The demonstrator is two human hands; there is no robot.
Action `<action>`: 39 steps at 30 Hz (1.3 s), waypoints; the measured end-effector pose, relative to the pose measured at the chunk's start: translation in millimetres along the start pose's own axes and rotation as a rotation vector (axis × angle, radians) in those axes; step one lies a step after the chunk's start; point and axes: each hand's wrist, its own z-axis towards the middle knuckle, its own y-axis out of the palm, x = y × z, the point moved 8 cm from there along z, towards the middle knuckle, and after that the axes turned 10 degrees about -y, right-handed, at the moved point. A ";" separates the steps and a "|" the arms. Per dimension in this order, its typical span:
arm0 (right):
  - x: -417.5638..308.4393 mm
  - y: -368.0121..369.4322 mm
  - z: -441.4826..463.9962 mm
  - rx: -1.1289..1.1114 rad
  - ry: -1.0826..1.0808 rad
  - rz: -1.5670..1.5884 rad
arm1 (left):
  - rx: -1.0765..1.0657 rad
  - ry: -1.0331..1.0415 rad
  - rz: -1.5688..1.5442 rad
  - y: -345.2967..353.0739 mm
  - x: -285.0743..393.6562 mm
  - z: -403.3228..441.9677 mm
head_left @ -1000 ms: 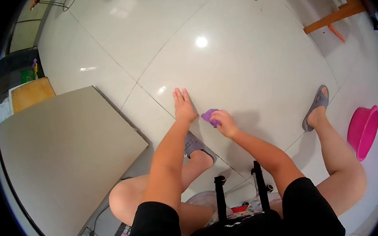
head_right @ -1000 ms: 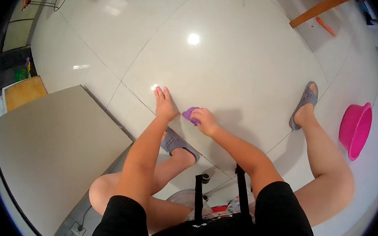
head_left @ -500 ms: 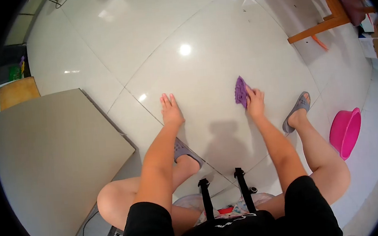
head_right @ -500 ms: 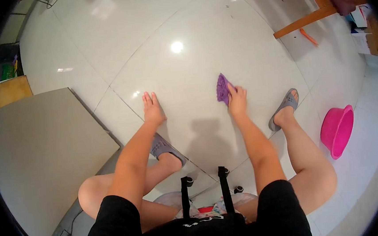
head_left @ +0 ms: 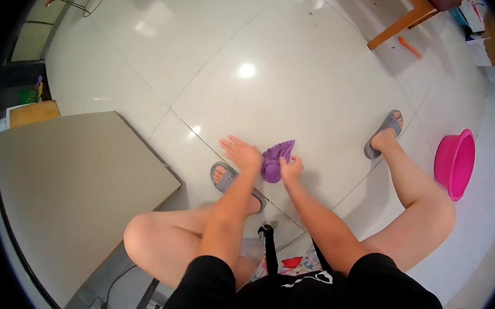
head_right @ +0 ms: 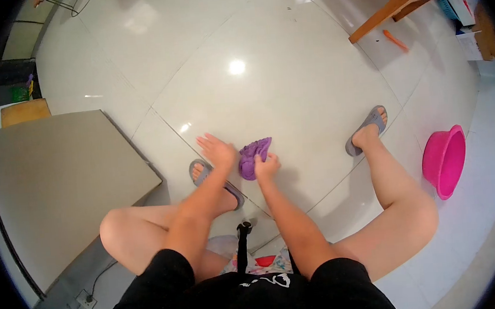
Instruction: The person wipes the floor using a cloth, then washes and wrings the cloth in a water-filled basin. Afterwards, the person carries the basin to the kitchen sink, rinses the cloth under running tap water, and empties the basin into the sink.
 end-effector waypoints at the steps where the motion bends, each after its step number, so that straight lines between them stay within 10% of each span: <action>1: 13.6 -7.9 5.0 0.064 0.001 0.022 | 0.009 -0.064 -0.097 12.7 5.2 -22.9; 12: 71.9 -78.6 24.4 0.118 0.117 0.380 | -0.395 -0.963 -0.375 75.5 17.1 -99.4; 24: -7.0 -25.6 46.5 -0.139 -0.095 0.458 | 0.086 -0.776 -0.232 38.0 -19.5 8.8; 31: -111.5 13.0 68.2 -0.200 -0.678 -0.076 | 0.317 0.081 -0.188 -28.7 -26.2 126.3; 39: -143.5 51.0 62.0 -0.031 -0.818 -0.360 | 0.371 -0.613 -0.187 12.7 -155.4 75.4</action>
